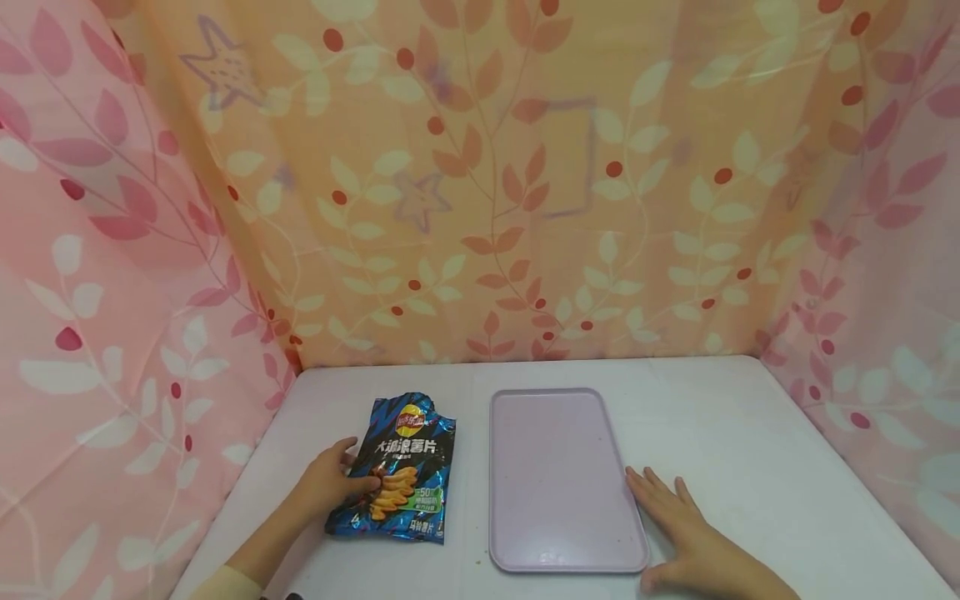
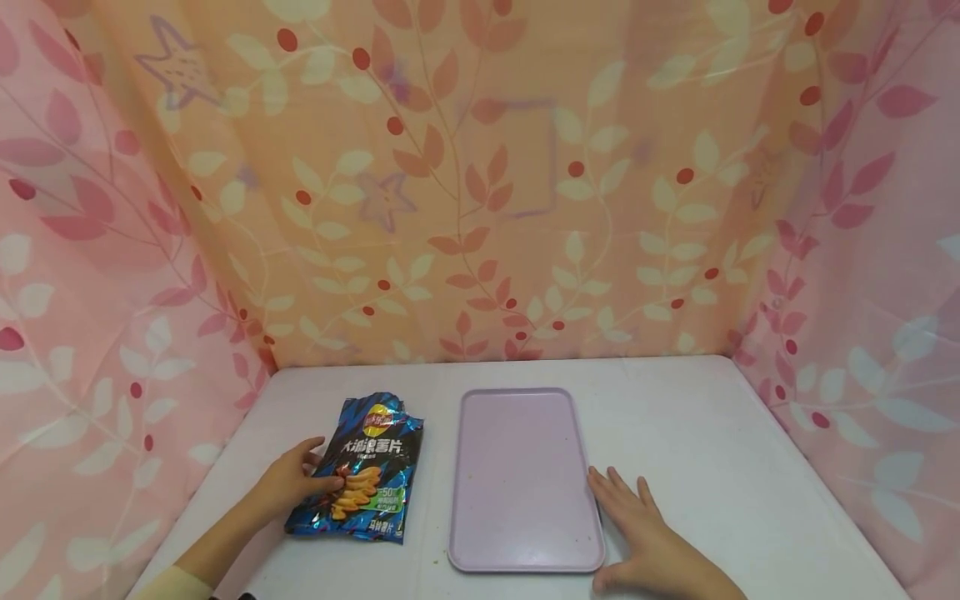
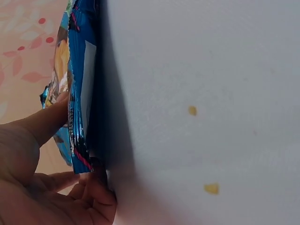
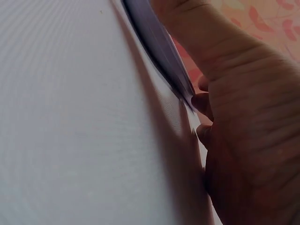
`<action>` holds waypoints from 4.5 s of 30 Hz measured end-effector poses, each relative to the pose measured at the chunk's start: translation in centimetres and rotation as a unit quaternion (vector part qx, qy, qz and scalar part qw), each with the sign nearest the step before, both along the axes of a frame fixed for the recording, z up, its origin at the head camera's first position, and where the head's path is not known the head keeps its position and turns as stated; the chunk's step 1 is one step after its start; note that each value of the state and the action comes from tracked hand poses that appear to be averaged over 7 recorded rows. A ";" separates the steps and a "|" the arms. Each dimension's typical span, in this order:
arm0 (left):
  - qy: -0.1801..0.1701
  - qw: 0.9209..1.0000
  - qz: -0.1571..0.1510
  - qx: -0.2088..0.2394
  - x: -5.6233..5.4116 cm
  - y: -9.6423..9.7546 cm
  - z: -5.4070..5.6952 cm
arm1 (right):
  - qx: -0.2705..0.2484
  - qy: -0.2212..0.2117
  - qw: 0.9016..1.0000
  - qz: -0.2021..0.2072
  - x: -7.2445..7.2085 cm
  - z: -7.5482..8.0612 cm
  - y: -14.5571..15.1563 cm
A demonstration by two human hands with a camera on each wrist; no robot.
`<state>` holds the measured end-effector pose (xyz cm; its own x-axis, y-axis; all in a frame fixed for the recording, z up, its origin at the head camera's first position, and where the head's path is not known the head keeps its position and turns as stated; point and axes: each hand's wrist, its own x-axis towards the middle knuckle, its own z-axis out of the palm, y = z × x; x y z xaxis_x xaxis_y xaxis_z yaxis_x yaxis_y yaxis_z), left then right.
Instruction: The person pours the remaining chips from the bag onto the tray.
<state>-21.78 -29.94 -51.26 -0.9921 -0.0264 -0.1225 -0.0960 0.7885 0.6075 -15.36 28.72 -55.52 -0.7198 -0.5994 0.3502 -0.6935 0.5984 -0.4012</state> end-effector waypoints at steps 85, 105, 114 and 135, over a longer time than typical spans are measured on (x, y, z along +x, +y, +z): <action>-0.069 0.939 -0.230 0.247 2.5 8.6 10.1 | -0.007 -0.055 0.997 -0.052 0.8 1.0 -0.5; 0.019 0.923 -0.034 0.382 4.0 13.2 4.0 | 0.000 -0.109 0.991 -0.078 0.9 1.5 -1.0; 0.041 0.927 -0.072 0.365 2.4 13.3 7.4 | 0.008 -0.127 0.988 -0.087 0.8 1.4 -0.9; 0.093 0.934 -0.188 0.289 -1.9 14.8 14.1 | 0.006 -0.146 0.985 -0.090 0.0 0.6 -0.4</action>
<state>-23.71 -15.18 -37.21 -0.9233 0.3461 0.1666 0.2711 0.2798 0.9210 -15.37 28.32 -54.97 -0.8834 -0.4563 0.1066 -0.4328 0.7072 -0.5591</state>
